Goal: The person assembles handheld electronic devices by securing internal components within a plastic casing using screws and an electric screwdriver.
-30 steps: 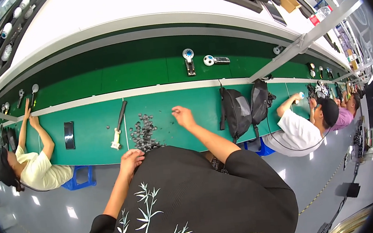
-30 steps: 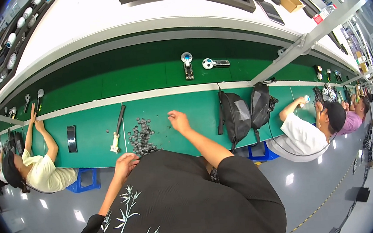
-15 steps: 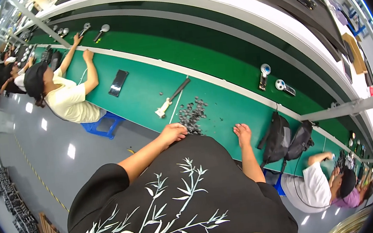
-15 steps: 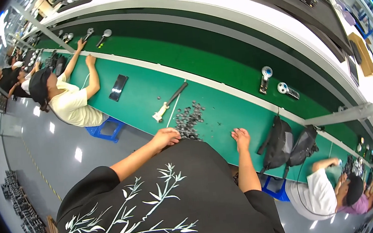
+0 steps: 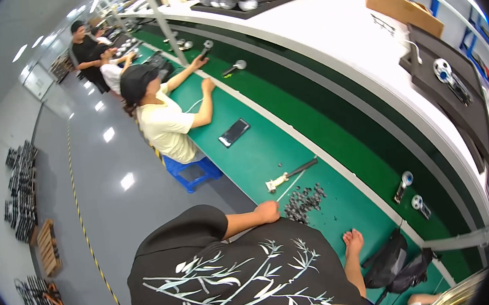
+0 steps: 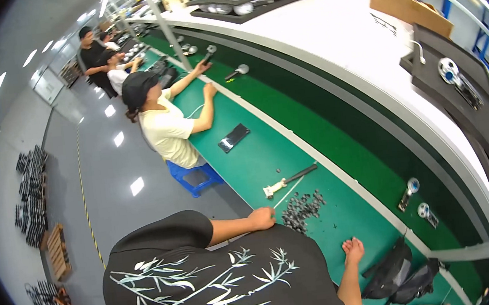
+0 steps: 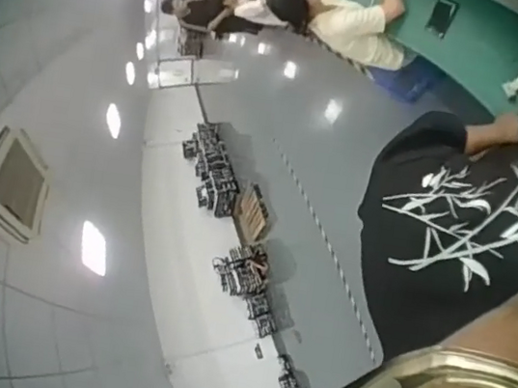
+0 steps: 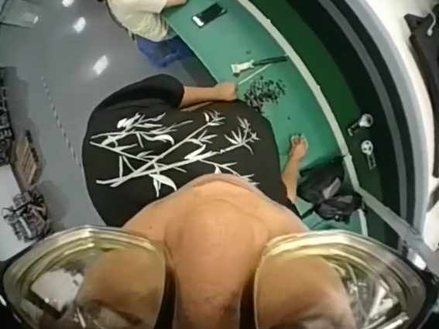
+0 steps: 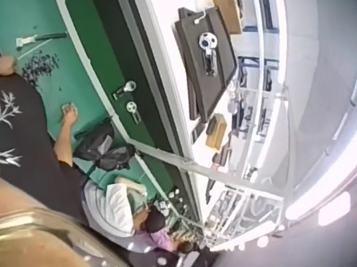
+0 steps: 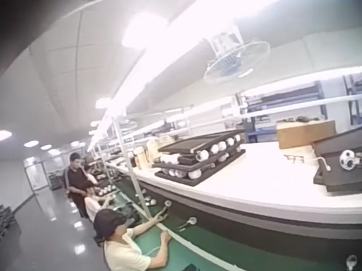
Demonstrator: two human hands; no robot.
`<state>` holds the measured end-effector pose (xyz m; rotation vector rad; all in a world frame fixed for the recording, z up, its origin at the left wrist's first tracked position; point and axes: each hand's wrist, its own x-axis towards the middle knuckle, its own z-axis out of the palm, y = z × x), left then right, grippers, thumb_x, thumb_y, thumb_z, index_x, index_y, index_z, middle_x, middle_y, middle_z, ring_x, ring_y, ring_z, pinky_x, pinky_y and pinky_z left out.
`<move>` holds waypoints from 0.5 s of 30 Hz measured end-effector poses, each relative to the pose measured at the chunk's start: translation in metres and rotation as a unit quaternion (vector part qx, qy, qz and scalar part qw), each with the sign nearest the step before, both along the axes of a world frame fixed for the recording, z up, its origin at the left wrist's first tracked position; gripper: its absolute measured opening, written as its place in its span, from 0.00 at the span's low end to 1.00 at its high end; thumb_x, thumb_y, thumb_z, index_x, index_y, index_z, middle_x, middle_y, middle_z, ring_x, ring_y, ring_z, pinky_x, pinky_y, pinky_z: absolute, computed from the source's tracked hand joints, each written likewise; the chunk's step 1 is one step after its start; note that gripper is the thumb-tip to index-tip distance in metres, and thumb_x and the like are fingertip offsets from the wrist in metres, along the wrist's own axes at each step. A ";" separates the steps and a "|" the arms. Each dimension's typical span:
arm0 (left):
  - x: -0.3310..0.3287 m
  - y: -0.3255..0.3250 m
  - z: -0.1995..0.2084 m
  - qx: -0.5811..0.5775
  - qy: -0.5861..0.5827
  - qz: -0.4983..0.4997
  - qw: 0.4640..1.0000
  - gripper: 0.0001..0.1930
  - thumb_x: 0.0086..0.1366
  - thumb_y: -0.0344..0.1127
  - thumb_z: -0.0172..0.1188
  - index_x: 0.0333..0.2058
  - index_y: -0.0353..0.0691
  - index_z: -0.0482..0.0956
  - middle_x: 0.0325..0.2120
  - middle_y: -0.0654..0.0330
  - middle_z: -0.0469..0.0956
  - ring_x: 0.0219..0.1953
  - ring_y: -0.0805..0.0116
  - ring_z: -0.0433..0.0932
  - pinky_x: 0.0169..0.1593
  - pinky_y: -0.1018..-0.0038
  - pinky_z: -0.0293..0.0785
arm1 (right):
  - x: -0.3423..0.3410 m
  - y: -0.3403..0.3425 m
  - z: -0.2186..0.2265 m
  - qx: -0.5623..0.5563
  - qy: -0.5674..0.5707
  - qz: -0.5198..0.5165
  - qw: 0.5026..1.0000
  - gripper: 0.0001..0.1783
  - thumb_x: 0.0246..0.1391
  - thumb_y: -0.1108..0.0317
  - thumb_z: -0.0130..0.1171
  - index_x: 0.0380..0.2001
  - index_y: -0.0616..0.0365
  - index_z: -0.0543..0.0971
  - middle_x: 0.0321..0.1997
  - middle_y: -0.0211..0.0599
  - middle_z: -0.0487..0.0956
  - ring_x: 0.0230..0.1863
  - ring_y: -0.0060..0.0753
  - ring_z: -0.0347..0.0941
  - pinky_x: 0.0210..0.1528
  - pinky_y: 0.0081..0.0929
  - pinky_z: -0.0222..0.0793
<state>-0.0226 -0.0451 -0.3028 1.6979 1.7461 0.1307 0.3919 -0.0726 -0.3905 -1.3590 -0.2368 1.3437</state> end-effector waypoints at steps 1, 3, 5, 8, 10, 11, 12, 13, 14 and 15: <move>-0.003 -0.002 -0.007 0.000 0.022 -0.007 1.000 0.14 0.54 0.41 0.52 0.34 0.39 0.79 0.33 0.50 0.80 0.37 0.44 0.76 0.41 0.58 0.73 | 0.001 -0.001 0.003 0.004 0.001 0.011 1.000 0.11 0.57 0.68 0.53 0.41 0.62 0.72 0.25 0.40 0.76 0.20 0.31 0.74 0.22 0.22 0.74; -0.007 -0.004 -0.019 -0.004 0.064 -0.023 0.998 0.16 0.53 0.42 0.51 0.34 0.38 0.79 0.33 0.49 0.80 0.38 0.43 0.76 0.41 0.57 0.73 | 0.002 0.003 0.005 0.018 0.014 0.022 1.000 0.11 0.58 0.68 0.53 0.41 0.62 0.72 0.24 0.39 0.76 0.19 0.29 0.72 0.22 0.21 0.73; -0.017 -0.005 -0.036 -0.015 0.091 -0.064 0.994 0.17 0.54 0.44 0.52 0.35 0.37 0.77 0.37 0.49 0.79 0.39 0.44 0.76 0.43 0.58 0.72 | 0.000 0.007 0.006 0.015 0.016 0.027 0.999 0.11 0.58 0.68 0.53 0.41 0.62 0.72 0.24 0.39 0.76 0.19 0.29 0.72 0.22 0.21 0.73; -0.026 -0.005 -0.036 -0.120 0.074 -0.124 0.982 0.17 0.54 0.45 0.51 0.31 0.36 0.76 0.34 0.49 0.79 0.37 0.44 0.76 0.43 0.59 0.72 | 0.004 0.006 0.003 0.003 0.019 0.026 0.999 0.11 0.58 0.68 0.53 0.42 0.63 0.72 0.23 0.39 0.76 0.19 0.28 0.73 0.21 0.20 0.73; -0.032 -0.006 -0.038 -0.130 0.063 -0.153 0.978 0.17 0.55 0.46 0.51 0.28 0.35 0.75 0.32 0.49 0.78 0.35 0.45 0.75 0.42 0.60 0.72 | 0.002 0.009 0.006 -0.017 0.017 0.033 0.999 0.12 0.58 0.68 0.53 0.41 0.63 0.71 0.23 0.39 0.76 0.19 0.28 0.73 0.21 0.20 0.73; -0.035 -0.007 -0.043 -0.125 0.058 -0.158 0.978 0.17 0.55 0.46 0.51 0.28 0.35 0.75 0.32 0.49 0.78 0.35 0.45 0.75 0.42 0.60 0.72 | 0.003 0.011 0.006 -0.013 0.011 0.028 0.999 0.12 0.58 0.68 0.53 0.41 0.63 0.71 0.23 0.39 0.76 0.19 0.28 0.73 0.21 0.20 0.73; -0.037 -0.008 -0.044 -0.116 0.041 -0.173 0.977 0.17 0.55 0.46 0.50 0.27 0.35 0.75 0.31 0.49 0.78 0.36 0.44 0.75 0.43 0.60 0.71 | 0.004 0.009 0.004 -0.025 0.019 0.024 0.999 0.12 0.58 0.68 0.53 0.41 0.63 0.71 0.23 0.39 0.76 0.19 0.28 0.73 0.21 0.21 0.74; -0.039 -0.009 -0.045 -0.106 0.024 -0.188 0.976 0.18 0.56 0.46 0.50 0.27 0.35 0.75 0.30 0.49 0.78 0.36 0.44 0.74 0.44 0.60 0.71 | 0.006 0.008 0.003 -0.035 0.028 0.019 0.999 0.12 0.58 0.68 0.54 0.41 0.64 0.71 0.23 0.39 0.76 0.19 0.29 0.74 0.21 0.21 0.74; -0.045 -0.012 -0.059 -0.087 -0.001 -0.203 0.975 0.19 0.55 0.48 0.49 0.27 0.36 0.77 0.31 0.48 0.78 0.35 0.44 0.74 0.43 0.58 0.71 | 0.005 0.011 0.004 -0.031 0.024 0.018 0.999 0.12 0.58 0.68 0.54 0.41 0.64 0.71 0.23 0.39 0.76 0.19 0.29 0.74 0.21 0.21 0.74; -0.050 -0.016 -0.073 -0.067 -0.026 -0.218 0.973 0.20 0.55 0.49 0.49 0.27 0.36 0.78 0.32 0.47 0.79 0.34 0.44 0.75 0.43 0.56 0.70 | 0.004 0.013 0.005 -0.036 0.027 0.023 0.999 0.12 0.58 0.68 0.54 0.41 0.64 0.71 0.23 0.39 0.76 0.19 0.29 0.74 0.21 0.21 0.74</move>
